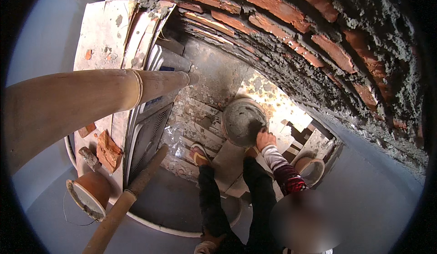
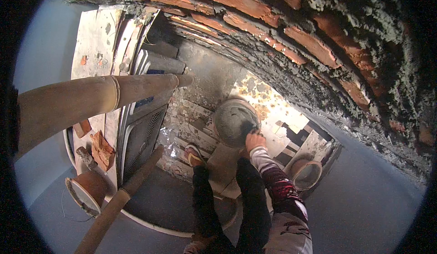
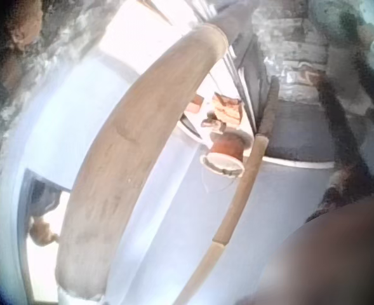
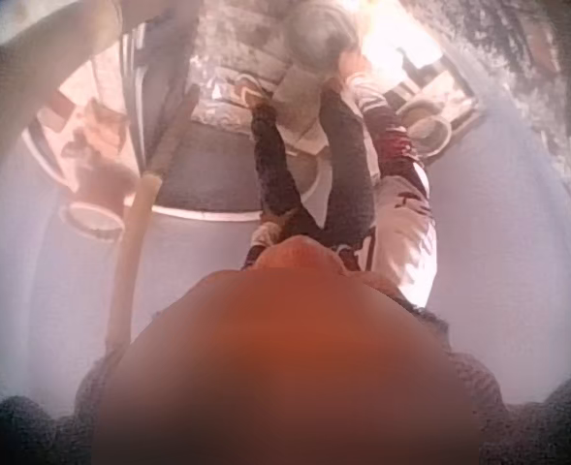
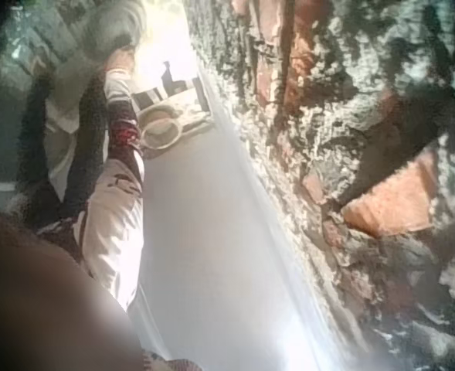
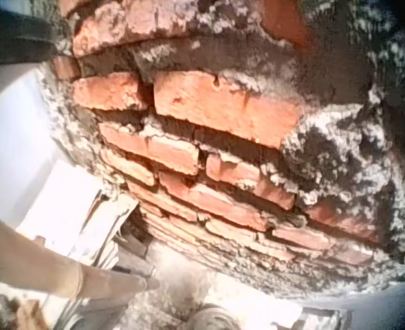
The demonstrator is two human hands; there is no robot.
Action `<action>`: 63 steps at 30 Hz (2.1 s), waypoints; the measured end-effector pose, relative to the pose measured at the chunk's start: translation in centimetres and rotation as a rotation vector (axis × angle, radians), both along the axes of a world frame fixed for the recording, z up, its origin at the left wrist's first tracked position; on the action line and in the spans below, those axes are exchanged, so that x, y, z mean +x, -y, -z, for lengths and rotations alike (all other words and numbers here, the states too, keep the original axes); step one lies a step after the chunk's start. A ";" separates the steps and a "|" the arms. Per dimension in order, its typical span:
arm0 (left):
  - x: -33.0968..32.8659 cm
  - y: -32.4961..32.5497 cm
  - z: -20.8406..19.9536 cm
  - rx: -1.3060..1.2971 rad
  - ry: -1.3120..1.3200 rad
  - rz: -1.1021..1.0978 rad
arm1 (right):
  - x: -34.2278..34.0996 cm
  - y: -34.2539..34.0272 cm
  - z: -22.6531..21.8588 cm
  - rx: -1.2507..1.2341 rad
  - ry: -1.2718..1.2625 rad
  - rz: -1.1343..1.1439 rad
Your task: The person places red bricks into a wall opening and applies mortar with a trowel to secure them. Another person hands bricks through a window while the recorder continues building the brick section.
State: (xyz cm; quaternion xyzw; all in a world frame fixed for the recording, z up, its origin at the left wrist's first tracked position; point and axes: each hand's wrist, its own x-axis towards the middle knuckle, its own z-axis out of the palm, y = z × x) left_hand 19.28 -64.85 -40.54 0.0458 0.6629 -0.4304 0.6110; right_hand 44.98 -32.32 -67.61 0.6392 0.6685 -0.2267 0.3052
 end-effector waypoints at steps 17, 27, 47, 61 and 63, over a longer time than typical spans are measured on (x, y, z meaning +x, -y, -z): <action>-2.7 2.9 4.2 0.356 -0.066 0.031 | 0.3 3.6 -1.2 0.139 -0.056 0.091; 1.7 -15.4 32.6 1.132 0.102 0.094 | -7.8 -2.5 4.6 -0.163 0.225 -0.357; 10.0 -32.2 32.4 1.158 0.017 -0.708 | 6.8 3.8 -6.9 -0.095 -0.098 -0.127; 5.7 -30.4 8.4 1.828 -0.100 -0.082 | 6.7 2.6 -22.8 0.115 -0.405 0.084; 3.6 -28.6 4.5 1.960 -0.060 -0.197 | 3.5 0.2 -26.2 0.068 -0.478 -0.039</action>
